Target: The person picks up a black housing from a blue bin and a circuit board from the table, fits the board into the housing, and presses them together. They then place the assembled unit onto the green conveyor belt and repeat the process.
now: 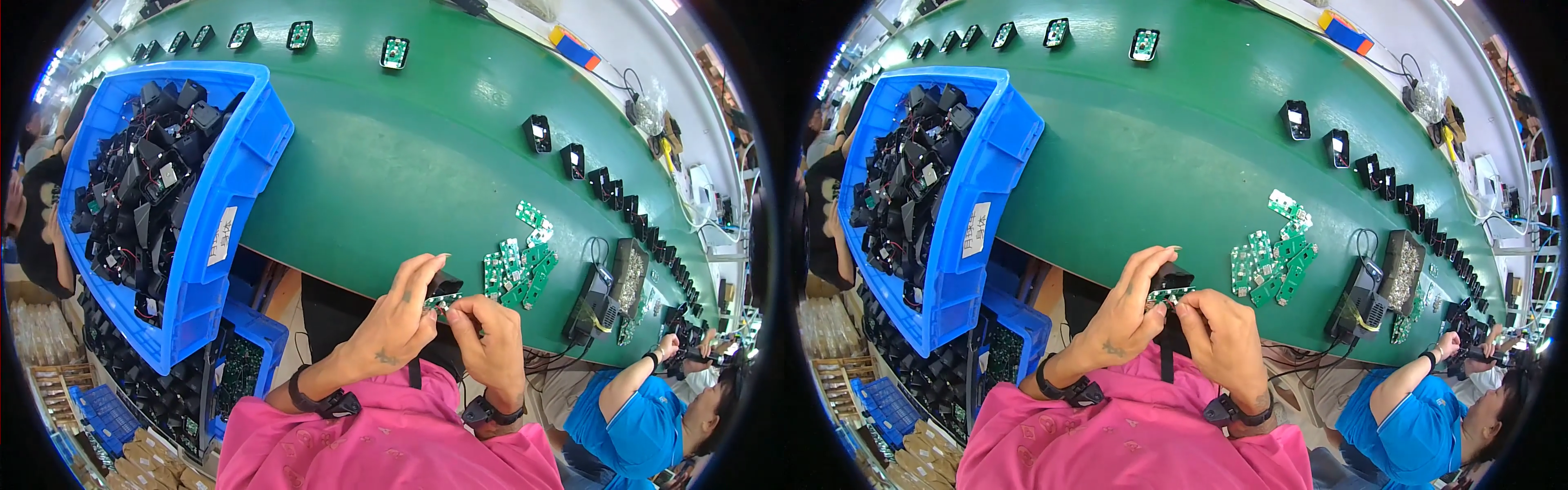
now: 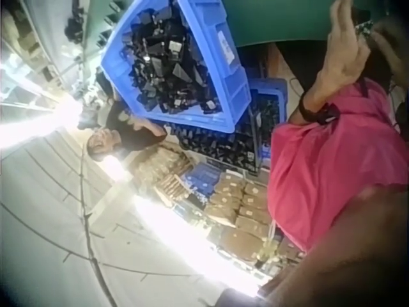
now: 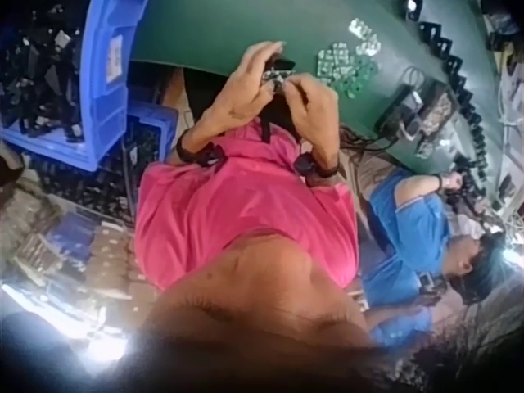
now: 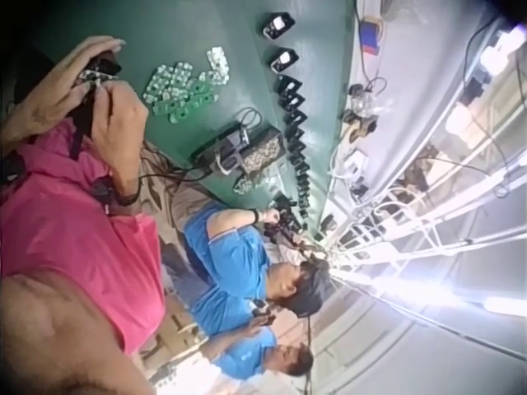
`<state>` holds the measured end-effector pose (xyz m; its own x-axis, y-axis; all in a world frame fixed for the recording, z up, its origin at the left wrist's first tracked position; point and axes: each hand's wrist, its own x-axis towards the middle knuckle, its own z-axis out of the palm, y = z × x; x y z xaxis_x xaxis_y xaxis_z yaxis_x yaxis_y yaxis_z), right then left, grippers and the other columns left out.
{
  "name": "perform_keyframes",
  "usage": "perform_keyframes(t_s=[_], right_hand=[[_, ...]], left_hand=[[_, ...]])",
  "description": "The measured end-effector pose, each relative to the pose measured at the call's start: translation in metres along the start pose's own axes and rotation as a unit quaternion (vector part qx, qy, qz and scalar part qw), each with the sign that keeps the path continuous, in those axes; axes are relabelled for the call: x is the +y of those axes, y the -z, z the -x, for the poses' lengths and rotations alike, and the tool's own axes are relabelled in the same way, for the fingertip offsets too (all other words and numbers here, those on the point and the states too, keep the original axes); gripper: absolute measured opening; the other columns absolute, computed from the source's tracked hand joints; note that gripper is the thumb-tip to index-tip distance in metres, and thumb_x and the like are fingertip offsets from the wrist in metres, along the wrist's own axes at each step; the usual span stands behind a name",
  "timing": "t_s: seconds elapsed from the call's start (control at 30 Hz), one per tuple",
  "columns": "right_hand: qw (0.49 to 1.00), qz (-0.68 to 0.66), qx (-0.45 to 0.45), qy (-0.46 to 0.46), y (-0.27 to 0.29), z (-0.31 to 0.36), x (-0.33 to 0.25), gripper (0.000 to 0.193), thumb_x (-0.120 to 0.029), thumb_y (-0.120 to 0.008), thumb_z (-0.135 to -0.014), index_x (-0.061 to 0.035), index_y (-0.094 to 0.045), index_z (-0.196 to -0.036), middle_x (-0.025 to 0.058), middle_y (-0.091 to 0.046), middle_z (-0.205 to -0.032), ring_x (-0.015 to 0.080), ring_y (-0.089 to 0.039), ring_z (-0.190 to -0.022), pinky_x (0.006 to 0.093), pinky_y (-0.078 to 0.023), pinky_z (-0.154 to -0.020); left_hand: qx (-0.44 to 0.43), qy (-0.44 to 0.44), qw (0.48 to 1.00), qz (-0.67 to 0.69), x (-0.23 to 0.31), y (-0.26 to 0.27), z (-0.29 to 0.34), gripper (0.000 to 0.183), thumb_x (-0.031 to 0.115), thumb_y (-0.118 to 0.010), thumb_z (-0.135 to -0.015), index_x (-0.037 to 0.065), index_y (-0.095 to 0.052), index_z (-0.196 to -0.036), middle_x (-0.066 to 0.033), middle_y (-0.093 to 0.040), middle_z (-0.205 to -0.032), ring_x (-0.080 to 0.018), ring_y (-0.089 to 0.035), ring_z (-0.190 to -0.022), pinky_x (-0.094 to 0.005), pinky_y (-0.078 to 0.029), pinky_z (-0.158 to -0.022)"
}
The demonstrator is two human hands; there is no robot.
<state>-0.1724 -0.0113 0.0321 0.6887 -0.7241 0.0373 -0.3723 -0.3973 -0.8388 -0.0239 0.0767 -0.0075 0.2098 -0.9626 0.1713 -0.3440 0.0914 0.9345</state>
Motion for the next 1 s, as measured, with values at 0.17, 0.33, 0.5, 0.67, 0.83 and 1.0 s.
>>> perform_keyframes(t_s=[0.17,0.33,0.5,0.67,0.83,1.0], right_hand=[[0.999,-0.006,-0.043,-0.015,0.005,0.001,0.001,0.006,-0.003,-0.065,-0.087,0.0011,-0.061,-0.086,0.0143,-0.062,-0.072,0.0282,-0.060,-0.058,0.0349,-0.046,-0.052],[0.999,0.006,-0.039,0.000,-0.002,-0.002,0.007,0.006,-0.004,-0.065,-0.085,0.0020,-0.063,-0.085,0.0113,-0.064,-0.069,0.0208,-0.060,-0.056,0.0308,-0.044,-0.052],[0.993,0.118,-0.001,0.013,-0.009,0.012,0.011,0.004,-0.006,-0.062,-0.085,-0.0029,-0.060,-0.085,0.0160,-0.064,-0.075,0.0343,-0.065,-0.065,0.0426,-0.051,-0.057],[0.992,0.117,0.027,0.042,-0.037,0.008,0.030,0.011,-0.017,-0.060,-0.084,-0.0063,-0.060,-0.082,0.0149,-0.064,-0.080,0.0353,-0.066,-0.067,0.0450,-0.053,-0.057],[0.984,0.033,0.157,-0.075,-0.034,0.004,0.029,0.023,-0.022,-0.058,-0.093,-0.0004,-0.058,-0.086,0.0168,-0.064,-0.071,0.0350,-0.064,-0.063,0.0437,-0.050,-0.056],[0.974,-0.182,0.104,-0.089,-0.010,0.012,0.029,0.021,-0.019,-0.058,-0.094,0.0014,-0.054,-0.095,0.0176,-0.063,-0.066,0.0318,-0.064,-0.060,0.0405,-0.048,-0.055]], left_hand=[[-0.026,0.019,0.999,-0.001,0.004,0.001,0.001,0.063,0.002,-0.052,-0.084,-0.004,-0.031,-0.143,-0.0255,-0.037,-0.139,-0.0419,-0.046,-0.123,-0.0431,-0.042,-0.102],[-0.044,0.010,0.997,-0.060,-0.001,0.004,0.000,0.064,0.001,-0.054,-0.084,-0.002,-0.030,-0.143,-0.0247,-0.036,-0.137,-0.0456,-0.054,-0.111,-0.0476,-0.051,-0.087],[-0.032,0.066,0.993,-0.087,0.010,-0.015,-0.009,0.059,-0.003,-0.056,-0.082,-0.001,-0.037,-0.137,-0.0248,-0.040,-0.133,-0.0456,-0.048,-0.117,-0.0453,-0.046,-0.098],[0.079,0.168,0.982,0.027,-0.014,-0.026,-0.002,0.048,0.008,-0.056,-0.089,-0.001,-0.044,-0.134,-0.0125,-0.048,-0.127,-0.0236,-0.051,-0.112,-0.0325,-0.042,-0.097],[0.098,0.090,0.977,0.168,-0.030,-0.021,0.000,0.057,0.007,-0.058,-0.089,0.003,-0.036,-0.141,-0.0136,-0.051,-0.126,-0.0226,-0.055,-0.105,-0.0313,-0.051,-0.085],[-0.064,-0.006,0.996,0.057,-0.012,-0.009,-0.009,0.058,0.003,-0.059,-0.089,0.000,-0.034,-0.141,-0.0178,-0.053,-0.121,-0.0223,-0.058,-0.099,-0.0303,-0.051,-0.081]])
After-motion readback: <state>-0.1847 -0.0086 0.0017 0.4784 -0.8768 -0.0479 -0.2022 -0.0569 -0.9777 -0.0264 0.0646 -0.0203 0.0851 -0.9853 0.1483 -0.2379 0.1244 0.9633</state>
